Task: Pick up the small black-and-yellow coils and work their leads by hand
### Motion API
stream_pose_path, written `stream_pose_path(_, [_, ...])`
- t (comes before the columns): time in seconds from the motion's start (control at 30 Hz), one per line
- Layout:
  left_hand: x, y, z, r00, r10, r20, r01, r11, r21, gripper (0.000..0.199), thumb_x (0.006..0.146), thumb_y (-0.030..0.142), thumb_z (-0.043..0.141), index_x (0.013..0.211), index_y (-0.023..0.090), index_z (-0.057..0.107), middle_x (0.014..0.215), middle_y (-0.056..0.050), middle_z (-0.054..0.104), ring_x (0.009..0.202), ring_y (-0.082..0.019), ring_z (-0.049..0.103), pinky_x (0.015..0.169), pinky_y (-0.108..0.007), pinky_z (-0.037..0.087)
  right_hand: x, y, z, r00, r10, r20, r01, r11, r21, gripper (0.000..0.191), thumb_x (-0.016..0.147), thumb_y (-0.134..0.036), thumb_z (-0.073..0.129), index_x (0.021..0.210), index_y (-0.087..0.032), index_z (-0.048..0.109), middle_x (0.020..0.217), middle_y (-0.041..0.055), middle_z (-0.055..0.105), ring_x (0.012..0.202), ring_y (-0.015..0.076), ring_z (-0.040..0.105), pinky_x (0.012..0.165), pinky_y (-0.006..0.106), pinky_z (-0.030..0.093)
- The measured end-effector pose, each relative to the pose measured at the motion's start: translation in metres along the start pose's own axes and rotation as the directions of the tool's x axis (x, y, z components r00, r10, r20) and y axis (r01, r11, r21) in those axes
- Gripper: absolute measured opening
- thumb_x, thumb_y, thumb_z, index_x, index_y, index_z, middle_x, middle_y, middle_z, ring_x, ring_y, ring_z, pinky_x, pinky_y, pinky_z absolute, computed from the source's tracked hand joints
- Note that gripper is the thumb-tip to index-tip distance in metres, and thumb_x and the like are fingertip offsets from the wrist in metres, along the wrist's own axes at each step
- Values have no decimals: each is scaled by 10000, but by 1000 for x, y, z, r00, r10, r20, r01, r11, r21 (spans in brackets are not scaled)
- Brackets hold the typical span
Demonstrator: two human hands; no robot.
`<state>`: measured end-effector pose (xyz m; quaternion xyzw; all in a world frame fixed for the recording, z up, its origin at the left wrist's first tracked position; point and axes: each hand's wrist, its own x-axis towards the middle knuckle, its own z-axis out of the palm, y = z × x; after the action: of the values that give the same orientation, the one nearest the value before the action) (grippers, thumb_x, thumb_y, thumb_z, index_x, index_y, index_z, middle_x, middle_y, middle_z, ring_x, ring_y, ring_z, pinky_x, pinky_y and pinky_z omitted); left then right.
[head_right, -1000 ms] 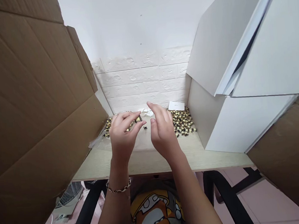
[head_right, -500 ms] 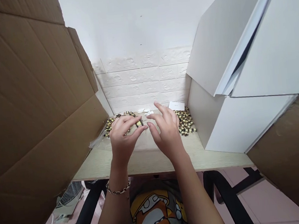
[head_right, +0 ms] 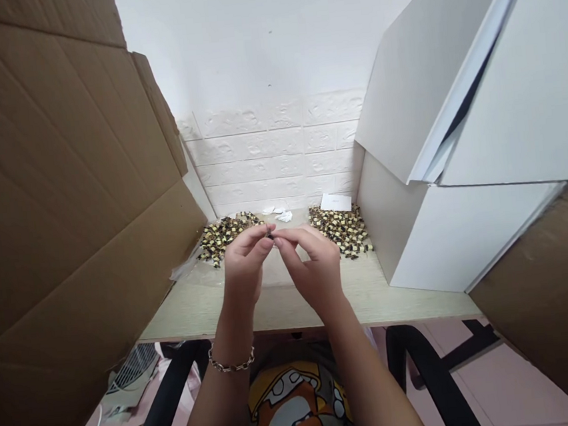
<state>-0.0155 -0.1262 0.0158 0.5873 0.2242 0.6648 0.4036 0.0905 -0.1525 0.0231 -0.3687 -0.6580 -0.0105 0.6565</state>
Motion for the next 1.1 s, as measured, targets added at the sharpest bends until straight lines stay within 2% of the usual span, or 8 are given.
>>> stream_pose_path(0.1, [-1,-7,6,984,-162,67,174,956,-236,256,675,360,606,865,189,606,921,-49,613,899,-151,548,827,-309,418,-1,-1,5,994,49,-100,-53,998,-44,106,738,-194,524,767,-220,624,720,1,638,686,124,563,659,287,448])
stream_pose_path(0.2, [-2,-11,10,970,-213,113,239,918,-316,263,723,355,553,890,154,584,921,-67,602,908,-151,541,851,-309,397,-1,0,7,985,111,-129,-119,991,-59,115,740,-217,519,770,-213,630,738,14,637,693,132,563,680,302,449])
stream_pose_path(0.37, [-4,-17,13,963,-238,129,270,890,-367,271,722,343,554,923,161,558,929,-57,598,894,-143,546,839,-289,399,-3,4,11,971,180,-159,-188,981,-38,130,744,-247,510,758,-201,631,735,19,638,691,137,564,695,311,445])
stream_pose_path(0.5, [-5,-20,16,963,-230,140,269,859,-436,208,777,327,480,901,180,559,910,-40,603,903,-136,553,835,-288,406,-4,6,13,965,208,-156,-217,975,-41,139,748,-258,506,760,-200,632,744,18,639,695,135,561,715,318,435])
stream_pose_path(0.6, [-6,-20,17,958,-243,153,286,847,-448,203,795,316,456,896,174,559,900,-45,603,897,-137,554,815,-284,417,-4,6,14,967,206,-152,-216,975,-54,138,746,-259,508,759,-201,633,736,16,642,688,133,559,734,325,425])
stream_pose_path(0.73, [-9,-21,16,921,-328,211,388,828,-405,292,815,387,394,945,168,535,935,-76,597,883,-150,555,772,-288,432,-5,5,14,970,190,-152,-204,976,-81,136,742,-263,513,755,-212,639,739,11,655,697,134,565,756,334,409])
stream_pose_path(0.9, [-10,-23,16,922,-355,153,386,823,-418,282,801,387,425,938,167,536,928,-62,588,857,-135,550,738,-265,430,-6,3,15,977,164,-138,-180,977,-112,122,737,-264,525,736,-228,641,743,1,663,711,139,577,759,349,401])
stream_pose_path(1.1, [-10,-24,15,908,-377,183,415,746,-521,233,790,363,465,907,185,559,937,-26,581,907,-115,530,768,-233,406,-6,1,16,977,161,-142,-178,977,-120,105,729,-249,541,734,-225,643,733,-3,659,689,128,569,759,335,397])
